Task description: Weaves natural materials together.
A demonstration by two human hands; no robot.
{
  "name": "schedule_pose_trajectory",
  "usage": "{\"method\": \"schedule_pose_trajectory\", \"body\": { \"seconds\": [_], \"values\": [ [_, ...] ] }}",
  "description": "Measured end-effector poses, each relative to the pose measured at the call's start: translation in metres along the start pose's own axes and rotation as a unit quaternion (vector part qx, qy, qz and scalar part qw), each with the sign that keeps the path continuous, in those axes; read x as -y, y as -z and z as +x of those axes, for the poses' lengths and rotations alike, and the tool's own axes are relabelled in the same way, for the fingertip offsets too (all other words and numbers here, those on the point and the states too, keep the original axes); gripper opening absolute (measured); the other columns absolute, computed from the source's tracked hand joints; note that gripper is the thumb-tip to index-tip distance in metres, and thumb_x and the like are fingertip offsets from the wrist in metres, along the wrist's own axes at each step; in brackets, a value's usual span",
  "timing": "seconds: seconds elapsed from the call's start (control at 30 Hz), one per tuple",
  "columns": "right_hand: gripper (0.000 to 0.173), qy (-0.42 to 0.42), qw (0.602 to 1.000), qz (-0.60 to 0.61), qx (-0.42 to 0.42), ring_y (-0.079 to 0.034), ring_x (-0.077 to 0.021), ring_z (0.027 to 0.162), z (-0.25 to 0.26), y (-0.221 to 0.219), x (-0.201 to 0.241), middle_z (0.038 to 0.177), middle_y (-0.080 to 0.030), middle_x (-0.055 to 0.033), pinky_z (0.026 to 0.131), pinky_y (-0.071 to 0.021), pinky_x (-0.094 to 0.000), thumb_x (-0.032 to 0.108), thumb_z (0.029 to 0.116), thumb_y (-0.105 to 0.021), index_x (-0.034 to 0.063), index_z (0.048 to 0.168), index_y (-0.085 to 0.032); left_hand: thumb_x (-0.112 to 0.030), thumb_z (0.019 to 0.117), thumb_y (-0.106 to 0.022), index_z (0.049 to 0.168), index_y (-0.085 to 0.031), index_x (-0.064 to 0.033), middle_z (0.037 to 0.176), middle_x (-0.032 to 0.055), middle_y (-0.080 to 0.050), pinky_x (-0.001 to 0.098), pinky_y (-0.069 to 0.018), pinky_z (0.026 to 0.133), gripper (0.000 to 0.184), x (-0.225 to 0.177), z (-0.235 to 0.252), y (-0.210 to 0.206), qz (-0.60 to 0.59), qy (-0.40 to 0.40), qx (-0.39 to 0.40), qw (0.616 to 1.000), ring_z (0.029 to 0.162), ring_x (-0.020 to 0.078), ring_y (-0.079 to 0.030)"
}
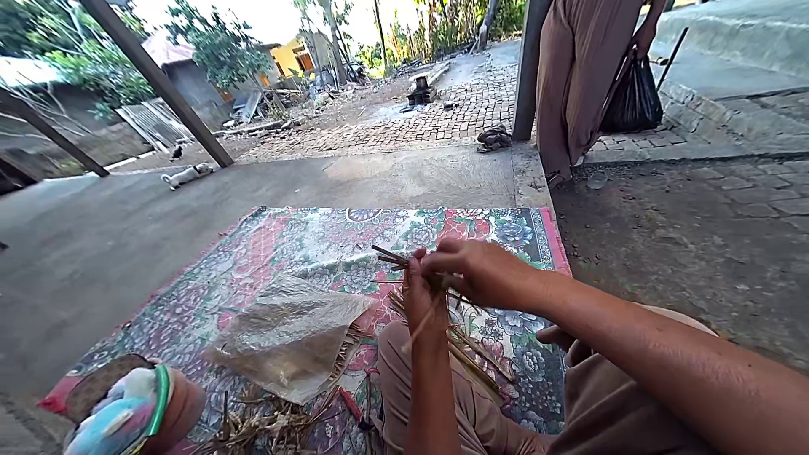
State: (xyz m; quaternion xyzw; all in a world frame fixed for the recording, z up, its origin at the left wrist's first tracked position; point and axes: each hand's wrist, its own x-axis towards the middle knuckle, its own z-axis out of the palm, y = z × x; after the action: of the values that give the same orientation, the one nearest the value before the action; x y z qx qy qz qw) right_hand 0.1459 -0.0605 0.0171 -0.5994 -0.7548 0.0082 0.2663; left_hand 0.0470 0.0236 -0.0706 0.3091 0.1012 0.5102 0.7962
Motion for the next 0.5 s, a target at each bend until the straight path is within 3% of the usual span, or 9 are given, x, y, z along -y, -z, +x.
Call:
{"method": "schedule_pose_trajectory", "body": {
  "seconds": [0.1,0.2,0.3,0.37,0.4,0.5],
  "values": [
    [0.023,0.037,0.995,-0.092,0.026,-0.064,-0.0325,0.101,0.001,-0.018,0.007,0.104,-0.066,-0.0147,0.089,-0.0502,-0.0529,0.010,0.0936,-0.066,0.0140,0.115,-0.074,-0.029,0.1122,-0.032,0.110,-0.064,-0.0156,0.081,-0.0022,-0.067,0.0229,-0.0571,0.067,0.035,-0.007,0.000,-0.010,-0.077,0.037,-0.024,0.996,0.072,0.0066,-0.067],
    [0.012,0.054,0.990,-0.129,-0.015,-0.066,-0.0331,0.095,0.002,-0.013,0.007,0.095,-0.066,-0.0144,0.083,-0.0513,-0.0517,0.008,0.0889,-0.072,0.0097,0.101,-0.074,-0.029,0.1111,-0.037,0.110,-0.066,-0.0197,0.087,-0.0033,-0.069,0.0245,-0.0579,0.073,0.031,-0.006,-0.003,-0.017,-0.109,0.064,-0.002,0.992,0.079,0.0069,-0.068],
    [0.014,0.018,0.997,-0.068,-0.041,-0.069,-0.0325,0.089,0.003,0.002,0.000,0.093,-0.069,-0.0143,0.080,-0.0536,-0.0543,0.005,0.0889,-0.072,0.0068,0.103,-0.074,-0.035,0.1114,-0.035,0.122,-0.064,-0.0198,0.101,-0.0010,-0.071,0.0308,-0.0591,0.081,0.034,-0.009,-0.004,-0.020,-0.055,0.085,-0.014,0.995,0.092,0.0116,-0.070],
    [0.013,-0.032,0.997,-0.033,-0.056,-0.070,-0.0327,0.082,0.005,0.016,-0.007,0.091,-0.070,-0.0140,0.071,-0.0556,-0.0558,0.007,0.0897,-0.073,0.0061,0.102,-0.073,-0.034,0.1114,-0.034,0.131,-0.061,-0.0173,0.117,0.0011,-0.068,0.0394,-0.0555,0.087,0.037,-0.011,-0.005,-0.016,0.031,0.088,-0.033,0.995,0.107,0.0159,-0.065],
    [0.010,-0.057,0.996,-0.025,-0.060,-0.070,-0.0337,0.082,0.006,0.024,-0.012,0.092,-0.070,-0.0146,0.071,-0.0548,-0.0568,0.007,0.0908,-0.072,0.0053,0.101,-0.073,-0.029,0.1114,-0.035,0.138,-0.059,-0.0158,0.130,0.0026,-0.065,0.0442,-0.0515,0.094,0.038,-0.010,-0.006,-0.012,0.080,0.069,-0.033,0.994,0.120,0.0181,-0.060],
    [0.005,-0.110,0.991,-0.035,-0.068,-0.070,-0.0332,0.087,0.005,0.040,-0.030,0.095,-0.070,-0.0134,0.073,-0.0546,-0.0575,0.008,0.0946,-0.068,0.0058,0.098,-0.072,-0.012,0.1052,-0.048,0.131,-0.061,-0.0084,0.129,0.0057,-0.067,0.0400,-0.0491,0.098,0.029,-0.001,-0.007,-0.003,0.215,-0.076,-0.029,0.973,0.122,0.0176,-0.060]
  ]
}}
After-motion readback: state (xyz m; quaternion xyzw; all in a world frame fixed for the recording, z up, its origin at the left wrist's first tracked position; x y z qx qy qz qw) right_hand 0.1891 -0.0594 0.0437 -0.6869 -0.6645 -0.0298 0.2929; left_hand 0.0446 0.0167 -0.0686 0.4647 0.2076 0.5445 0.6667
